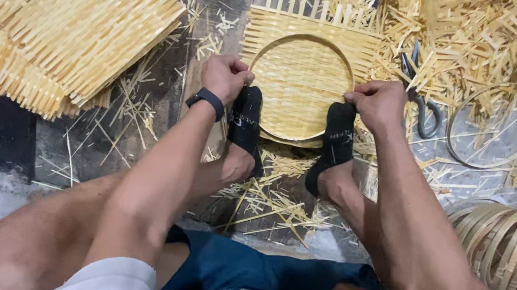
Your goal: The person sits on the workshop floor and uses scissors to trim the excess bamboo strips protruding from the edge of a square woven bamboo mat, working around the mat on a round wooden form. They then fit a circular bamboo rim ring over the trimmed mat and press it into place, setting the finished piece aside.
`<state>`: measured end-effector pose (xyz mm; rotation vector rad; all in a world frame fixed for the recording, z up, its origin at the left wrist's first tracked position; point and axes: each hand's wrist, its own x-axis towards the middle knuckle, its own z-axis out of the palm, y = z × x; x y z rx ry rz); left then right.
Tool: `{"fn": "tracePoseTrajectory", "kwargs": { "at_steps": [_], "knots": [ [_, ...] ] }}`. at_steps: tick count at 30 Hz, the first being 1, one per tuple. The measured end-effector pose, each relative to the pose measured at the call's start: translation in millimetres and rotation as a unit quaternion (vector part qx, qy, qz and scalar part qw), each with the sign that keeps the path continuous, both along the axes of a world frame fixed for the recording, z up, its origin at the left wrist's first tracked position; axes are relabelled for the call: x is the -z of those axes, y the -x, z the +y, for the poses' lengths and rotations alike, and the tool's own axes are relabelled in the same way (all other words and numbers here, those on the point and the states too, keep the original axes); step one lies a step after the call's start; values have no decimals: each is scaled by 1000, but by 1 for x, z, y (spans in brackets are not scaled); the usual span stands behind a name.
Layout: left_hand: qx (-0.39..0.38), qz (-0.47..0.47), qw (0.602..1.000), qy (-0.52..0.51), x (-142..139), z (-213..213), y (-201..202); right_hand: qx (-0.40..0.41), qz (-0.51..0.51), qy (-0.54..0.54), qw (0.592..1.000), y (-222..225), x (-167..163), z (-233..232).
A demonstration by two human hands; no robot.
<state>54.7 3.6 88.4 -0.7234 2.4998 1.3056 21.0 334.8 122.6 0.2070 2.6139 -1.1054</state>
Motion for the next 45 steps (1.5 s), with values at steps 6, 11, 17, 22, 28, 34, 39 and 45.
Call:
{"fn": "tracePoseTrajectory", "kwargs": {
  "at_steps": [6, 11, 17, 22, 28, 34, 39, 45],
  "knots": [
    [269, 308, 875, 260, -10, 44, 76, -436, 96, -189, 874, -43, -23, -99],
    [210, 225, 950, 54, 24, 65, 102, -451, 234, -241, 827, -58, 28, -107],
    [203, 162, 966, 9, 5, 70, 102, -434, 264, -232, 830, -65, 31, -97],
    [227, 275, 928, 107, 18, 72, 95, -454, 270, -265, 807, -71, 36, -96],
    [232, 197, 952, 42, 38, 66, 103, -444, 283, -225, 820, -66, 45, -94],
    [309, 129, 942, -7, 14, 53, 115, -338, 199, -169, 904, -77, 42, -120],
    [261, 125, 957, 16, 13, 58, 118, -291, 291, -220, 885, -80, 45, -143],
    [216, 124, 968, -18, -8, 61, 124, -352, 256, 47, 899, -2, -1, -93]
  ]
}}
